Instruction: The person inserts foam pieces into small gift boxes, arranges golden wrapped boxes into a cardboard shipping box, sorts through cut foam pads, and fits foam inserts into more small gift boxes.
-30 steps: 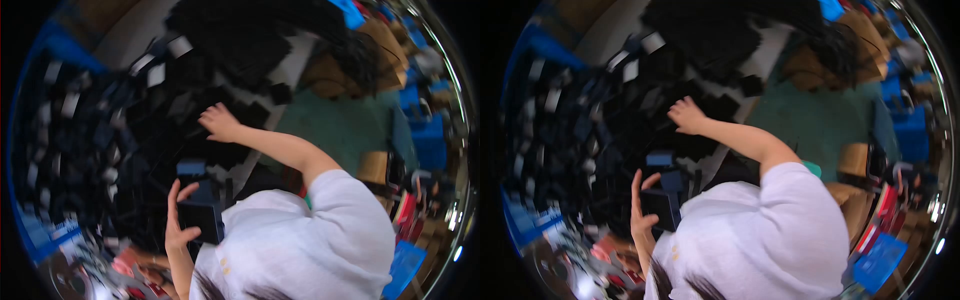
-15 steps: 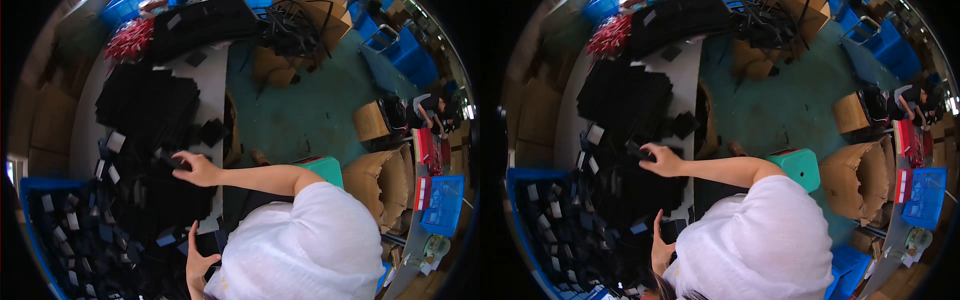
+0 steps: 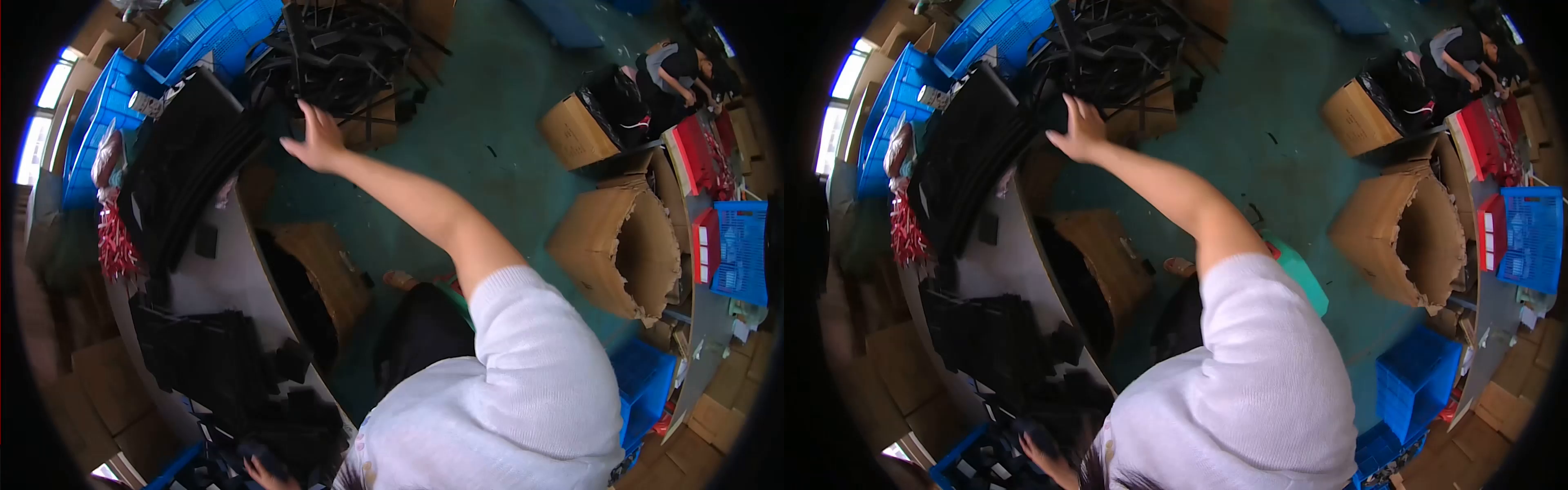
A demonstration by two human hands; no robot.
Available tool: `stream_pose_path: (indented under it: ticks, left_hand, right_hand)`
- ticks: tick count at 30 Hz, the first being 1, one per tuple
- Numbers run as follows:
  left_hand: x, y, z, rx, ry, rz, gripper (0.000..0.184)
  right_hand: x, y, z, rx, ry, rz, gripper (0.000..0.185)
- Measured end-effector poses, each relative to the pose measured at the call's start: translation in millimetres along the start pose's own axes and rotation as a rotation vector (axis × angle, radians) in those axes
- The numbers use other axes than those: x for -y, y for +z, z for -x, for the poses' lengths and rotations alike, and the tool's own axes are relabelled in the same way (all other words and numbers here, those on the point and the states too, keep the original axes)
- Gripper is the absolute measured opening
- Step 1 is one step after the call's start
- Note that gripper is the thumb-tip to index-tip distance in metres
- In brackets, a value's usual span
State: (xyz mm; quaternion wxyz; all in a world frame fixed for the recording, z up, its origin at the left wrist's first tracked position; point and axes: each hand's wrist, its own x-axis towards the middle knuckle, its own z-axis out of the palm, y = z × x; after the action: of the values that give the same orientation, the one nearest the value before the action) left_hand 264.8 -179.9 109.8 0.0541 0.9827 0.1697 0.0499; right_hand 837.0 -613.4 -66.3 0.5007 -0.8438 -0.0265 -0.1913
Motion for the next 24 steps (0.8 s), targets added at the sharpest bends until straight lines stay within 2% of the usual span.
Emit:
stream_pose_path:
  ticks: [1,2,4,6,7,8,9,10,12,13,14,15,17,19,21,22,24]
  left_hand:
    - [12.0,-6.7,-9.3,0.003,0.011,-0.016,0.048]
    - [22.1,-16.5,-18.4,-0.047,-0.070,-0.067,0.046]
    - [41.4,-31.4,-57.3,-0.150,-0.196,-0.163,0.042]
    - [39.1,-9.9,-87.4,-0.252,-0.346,-0.213,0.039]
    - [-7.0,8.6,-89.6,-0.307,-0.460,-0.230,0.037]
    - [-53.2,50.0,-125.2,0.018,-0.340,0.260,0.043]
    - [-156.5,93.1,-149.5,-0.021,-0.214,0.224,0.031]
    - [-231.8,139.1,-166.8,0.123,-0.218,0.471,0.031]
    - [-393.0,200.1,-199.3,0.560,-0.201,0.686,0.033]
    - [-445.8,247.5,-209.8,0.735,-0.192,0.709,0.034]
    - [-504.5,293.2,-225.0,0.733,0.203,0.666,0.035]
    - [-564.2,336.9,-245.1,0.822,0.367,0.629,0.036]
    - [-654.4,457.8,-281.3,0.868,0.586,0.524,0.044]
    - [-730.2,582.8,-317.1,0.855,0.527,0.480,0.054]
    - [-778.8,703.1,-354.9,0.729,0.499,0.376,0.065]
    - [-798.9,758.4,-369.8,0.654,0.449,0.387,0.067]
    - [-820.4,845.4,-402.0,0.569,0.520,0.376,0.078]
  right_hand:
    - [-22.3,-18.6,42.1,0.033,0.029,-0.036,0.082]
    - [-48.6,-40.3,86.3,0.127,0.141,-0.005,0.075]
    - [-98.6,-83.3,164.6,0.216,0.493,0.140,0.066]
    - [-151.5,-127.3,214.0,0.242,0.490,0.214,0.056]
    - [-175.0,-148.5,218.0,0.325,0.521,0.255,0.051]
    - [-201.7,-167.9,219.0,0.361,0.597,0.250,0.045]
    - [-236.5,-175.8,222.5,0.272,0.621,0.223,0.043]
    - [-265.5,-188.3,208.7,0.302,0.656,0.258,0.042]
    - [-308.9,-200.0,186.2,0.334,0.701,0.274,0.041]
    - [-339.2,-207.8,163.2,0.351,0.757,0.263,0.040]
    - [-371.8,-212.4,139.2,0.372,0.814,0.253,0.039]
    - [-411.0,-209.3,120.5,0.386,0.836,0.219,0.038]
    - [-500.3,-193.5,87.4,0.388,0.810,0.303,0.039]
    - [-552.4,-182.0,51.4,0.381,0.936,0.236,0.041]
    - [-613.9,-161.3,10.2,0.241,1.090,0.147,0.042]
    - [-661.5,-138.5,10.9,0.222,0.968,0.150,0.042]
    - [-716.1,-101.3,-11.3,0.194,1.014,0.068,0.046]
